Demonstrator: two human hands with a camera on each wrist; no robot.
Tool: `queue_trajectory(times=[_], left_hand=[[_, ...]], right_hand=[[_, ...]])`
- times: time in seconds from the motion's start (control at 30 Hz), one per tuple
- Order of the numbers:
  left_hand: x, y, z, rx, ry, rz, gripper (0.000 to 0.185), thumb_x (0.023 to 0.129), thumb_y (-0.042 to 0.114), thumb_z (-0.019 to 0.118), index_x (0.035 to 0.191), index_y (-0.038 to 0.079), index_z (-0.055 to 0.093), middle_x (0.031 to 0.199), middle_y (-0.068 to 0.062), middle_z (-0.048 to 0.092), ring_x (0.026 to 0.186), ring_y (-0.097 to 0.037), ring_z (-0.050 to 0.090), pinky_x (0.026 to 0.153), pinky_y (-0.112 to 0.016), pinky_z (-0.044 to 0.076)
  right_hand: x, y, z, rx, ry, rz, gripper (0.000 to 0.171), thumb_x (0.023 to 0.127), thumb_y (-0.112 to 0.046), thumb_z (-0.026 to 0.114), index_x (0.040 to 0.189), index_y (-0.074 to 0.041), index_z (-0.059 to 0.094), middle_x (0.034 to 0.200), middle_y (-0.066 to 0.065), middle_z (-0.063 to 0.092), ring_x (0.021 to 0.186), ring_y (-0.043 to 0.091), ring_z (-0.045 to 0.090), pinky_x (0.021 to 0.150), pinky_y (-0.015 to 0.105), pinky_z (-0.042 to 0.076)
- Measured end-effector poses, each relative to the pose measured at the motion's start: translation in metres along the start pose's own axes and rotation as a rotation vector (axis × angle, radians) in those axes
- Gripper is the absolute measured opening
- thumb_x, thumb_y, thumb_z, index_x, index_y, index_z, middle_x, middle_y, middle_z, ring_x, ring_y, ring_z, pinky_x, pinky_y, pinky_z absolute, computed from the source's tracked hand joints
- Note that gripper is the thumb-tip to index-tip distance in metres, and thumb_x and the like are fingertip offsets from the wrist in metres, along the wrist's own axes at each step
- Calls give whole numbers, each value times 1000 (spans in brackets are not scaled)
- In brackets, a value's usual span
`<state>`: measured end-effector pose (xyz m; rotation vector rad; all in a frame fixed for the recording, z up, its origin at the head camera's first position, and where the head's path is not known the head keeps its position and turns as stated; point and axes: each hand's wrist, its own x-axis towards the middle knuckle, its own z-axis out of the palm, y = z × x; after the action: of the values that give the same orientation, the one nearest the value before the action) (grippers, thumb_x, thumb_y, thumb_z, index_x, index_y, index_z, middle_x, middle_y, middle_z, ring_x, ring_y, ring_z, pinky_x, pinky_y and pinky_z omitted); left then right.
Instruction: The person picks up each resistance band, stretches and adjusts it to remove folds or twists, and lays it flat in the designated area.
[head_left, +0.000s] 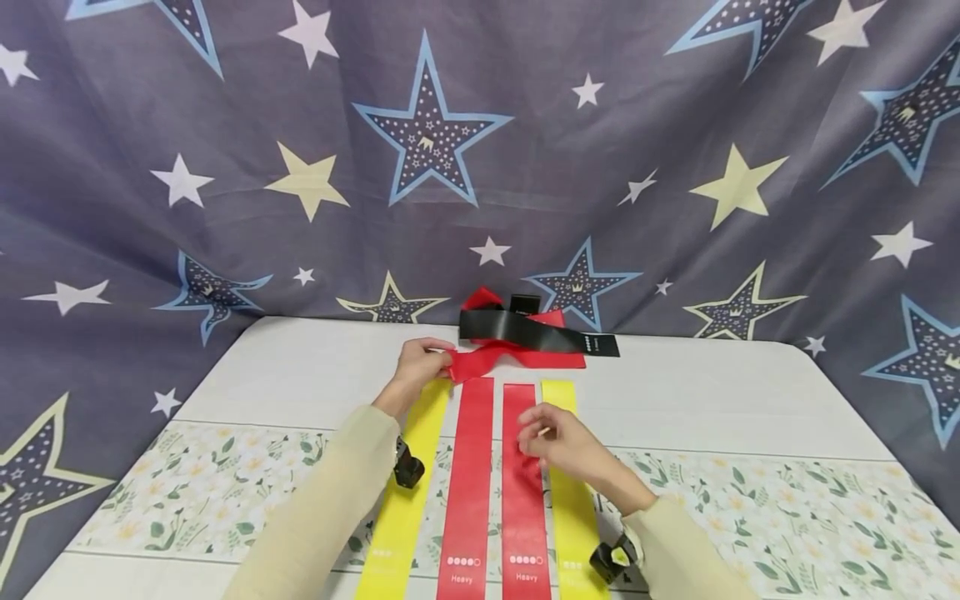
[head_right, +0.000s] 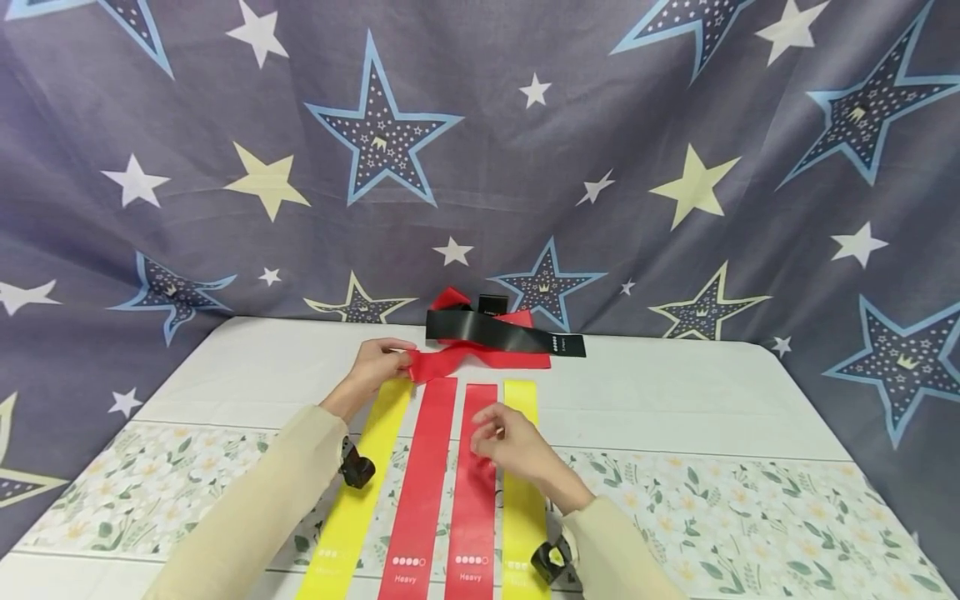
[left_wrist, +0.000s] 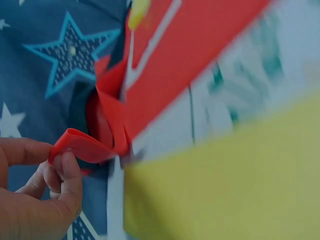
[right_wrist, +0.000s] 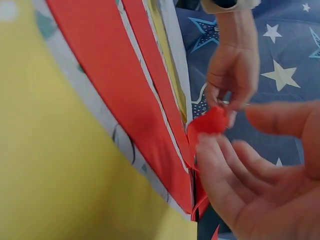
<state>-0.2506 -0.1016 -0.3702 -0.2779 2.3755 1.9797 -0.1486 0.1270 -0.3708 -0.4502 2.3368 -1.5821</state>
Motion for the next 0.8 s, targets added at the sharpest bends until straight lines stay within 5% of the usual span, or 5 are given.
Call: queue_trajectory(times=[0.13,0.3,0.8], left_hand=[[-4,4,14,-15,-41,19,32,80,-4,53,109,-8,65,75,-5,55,56,-12,55,67,-31,56],[-14,10,30,-37,-76,44,30,80,-5,55,109,-8,64,73,-3,52,58,-11,55,72,-35,58],[-38,12,70,17,-174,95,21,83,1,60,102,-1,66,67,-2,50,60,-13,51,66,-27,55]], right_hand=[[10,-3,4,-82,167,24,30,84,-1,63,113,4,54,107,19,61,91,21,59,79,32,53],[24,-8,6,-76,275,53,33,84,-2,64,116,2,54,112,18,60,94,24,60,84,37,54],[48,-7,6,20,345,126,48,83,-9,69,125,-1,48,119,18,57,103,29,61,85,36,55]])
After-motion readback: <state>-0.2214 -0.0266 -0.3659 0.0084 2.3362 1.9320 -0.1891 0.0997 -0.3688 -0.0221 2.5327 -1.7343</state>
